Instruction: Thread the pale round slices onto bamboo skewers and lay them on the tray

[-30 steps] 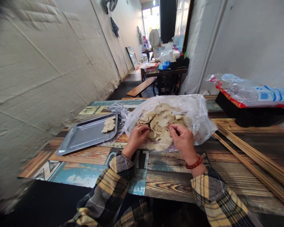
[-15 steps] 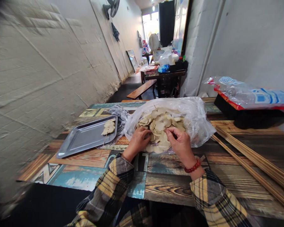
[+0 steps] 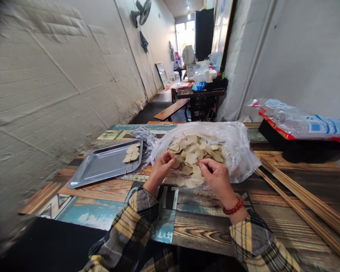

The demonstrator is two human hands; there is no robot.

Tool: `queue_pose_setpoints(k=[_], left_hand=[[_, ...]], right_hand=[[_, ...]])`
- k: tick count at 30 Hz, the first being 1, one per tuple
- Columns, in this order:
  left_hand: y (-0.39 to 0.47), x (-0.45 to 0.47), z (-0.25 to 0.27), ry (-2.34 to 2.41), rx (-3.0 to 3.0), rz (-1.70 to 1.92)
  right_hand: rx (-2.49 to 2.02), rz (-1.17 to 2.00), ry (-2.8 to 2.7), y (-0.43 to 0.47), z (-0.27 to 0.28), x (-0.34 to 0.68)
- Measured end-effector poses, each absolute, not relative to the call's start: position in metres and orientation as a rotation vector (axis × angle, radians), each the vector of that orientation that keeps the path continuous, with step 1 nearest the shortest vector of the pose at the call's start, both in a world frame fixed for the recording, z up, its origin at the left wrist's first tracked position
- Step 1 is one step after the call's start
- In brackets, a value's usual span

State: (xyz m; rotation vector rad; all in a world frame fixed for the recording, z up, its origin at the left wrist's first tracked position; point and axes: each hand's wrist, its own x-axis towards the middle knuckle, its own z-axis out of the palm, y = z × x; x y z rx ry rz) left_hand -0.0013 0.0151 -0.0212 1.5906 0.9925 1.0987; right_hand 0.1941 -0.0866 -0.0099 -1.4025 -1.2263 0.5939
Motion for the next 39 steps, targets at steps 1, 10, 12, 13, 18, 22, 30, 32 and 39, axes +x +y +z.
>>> queue_pose_setpoints(k=[1,10,12,13,18,22,30,32,39], left_hand=[[0.015,-0.003,-0.019,0.962,1.45,1.141],[0.02,-0.014,-0.008,0.835,0.979,1.26],[0.021,-0.015,-0.009,0.844,0.966,1.312],[0.022,-0.016,-0.009,0.848,0.962,1.341],[0.022,-0.019,-0.007,0.859,0.967,1.457],[0.022,-0.019,-0.004,0.887,0.99,1.484],[0.021,-0.02,-0.004,0.897,1.031,1.498],[0.021,-0.019,-0.004,0.905,1.04,1.507],[0.022,-0.018,-0.006,0.905,1.077,1.517]], right_hand=[[-1.399,0.623,-1.234,-0.087,-0.01,0.194],[-1.376,0.785,-1.392,-0.093,-0.005,0.194],[-1.383,0.805,-1.435,-0.094,-0.006,0.193],[-1.384,0.813,-1.466,-0.094,-0.007,0.192],[-1.392,0.722,-1.663,-0.096,-0.009,0.189],[-1.399,0.652,-1.688,-0.095,-0.009,0.187],[-1.424,0.636,-1.703,-0.094,-0.011,0.189],[-1.421,0.637,-1.698,-0.094,-0.012,0.188],[-1.428,0.585,-1.723,-0.094,-0.014,0.188]])
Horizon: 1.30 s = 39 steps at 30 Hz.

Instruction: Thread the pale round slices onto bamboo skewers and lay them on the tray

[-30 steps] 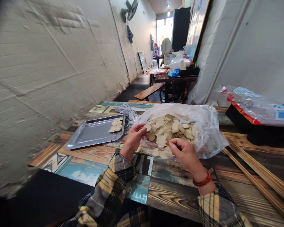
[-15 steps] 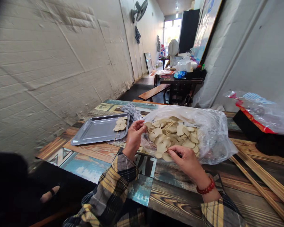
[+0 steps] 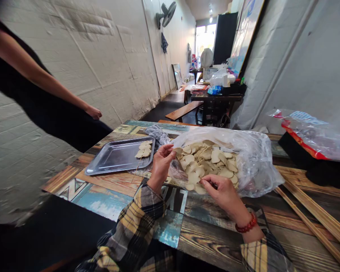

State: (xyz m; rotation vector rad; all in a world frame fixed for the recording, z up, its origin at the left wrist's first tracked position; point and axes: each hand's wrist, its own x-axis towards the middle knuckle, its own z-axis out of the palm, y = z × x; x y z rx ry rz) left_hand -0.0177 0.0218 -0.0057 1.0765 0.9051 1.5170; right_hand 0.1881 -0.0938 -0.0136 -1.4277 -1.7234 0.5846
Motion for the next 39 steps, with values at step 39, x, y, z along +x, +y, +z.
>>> queue_pose_setpoints(k=[39], left_hand=[[0.0209,-0.0163,-0.0104,0.883,0.999,1.421]], right_hand=[[-1.433,0.591,-1.752,-0.091,-0.0231,0.1892]])
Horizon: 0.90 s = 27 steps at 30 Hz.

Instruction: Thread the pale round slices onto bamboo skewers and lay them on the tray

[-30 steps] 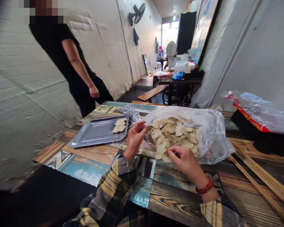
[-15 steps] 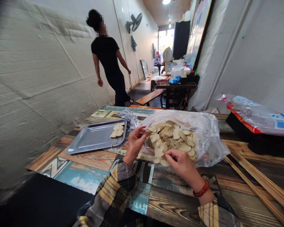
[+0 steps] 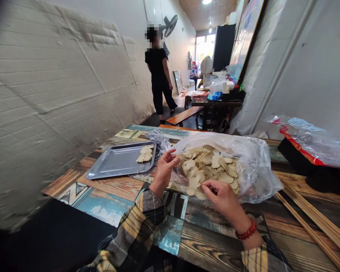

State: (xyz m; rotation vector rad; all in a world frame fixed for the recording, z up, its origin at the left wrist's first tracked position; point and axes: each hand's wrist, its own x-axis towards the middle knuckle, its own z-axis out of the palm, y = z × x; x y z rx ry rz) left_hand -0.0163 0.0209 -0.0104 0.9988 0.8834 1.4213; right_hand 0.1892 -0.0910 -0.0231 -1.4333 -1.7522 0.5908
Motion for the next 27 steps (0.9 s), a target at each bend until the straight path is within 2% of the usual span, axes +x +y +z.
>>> queue_pose_setpoints(k=[27], left_hand=[[0.0197,-0.0177,-0.0051,0.797,0.556,1.252]], right_hand=[[-1.4,0.554,-1.707,-0.0894,-0.03,0.1942]])
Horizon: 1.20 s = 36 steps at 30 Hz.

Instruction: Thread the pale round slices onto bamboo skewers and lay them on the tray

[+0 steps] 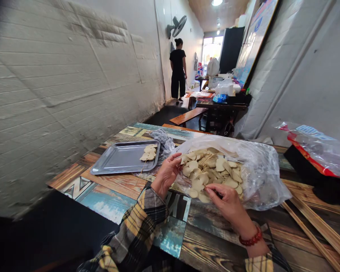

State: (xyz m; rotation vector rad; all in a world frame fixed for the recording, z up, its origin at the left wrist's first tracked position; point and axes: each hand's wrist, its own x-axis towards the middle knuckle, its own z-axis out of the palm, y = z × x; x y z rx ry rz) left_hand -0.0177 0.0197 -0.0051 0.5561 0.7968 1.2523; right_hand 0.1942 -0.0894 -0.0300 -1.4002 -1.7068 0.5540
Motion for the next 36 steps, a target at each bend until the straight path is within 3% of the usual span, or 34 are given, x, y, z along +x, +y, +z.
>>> queue_pose_setpoints(k=[36], left_hand=[[0.02,-0.012,-0.015,0.955,1.037,1.494]], right_hand=[[-1.45,0.62,-1.631,-0.09,-0.029,0.174]])
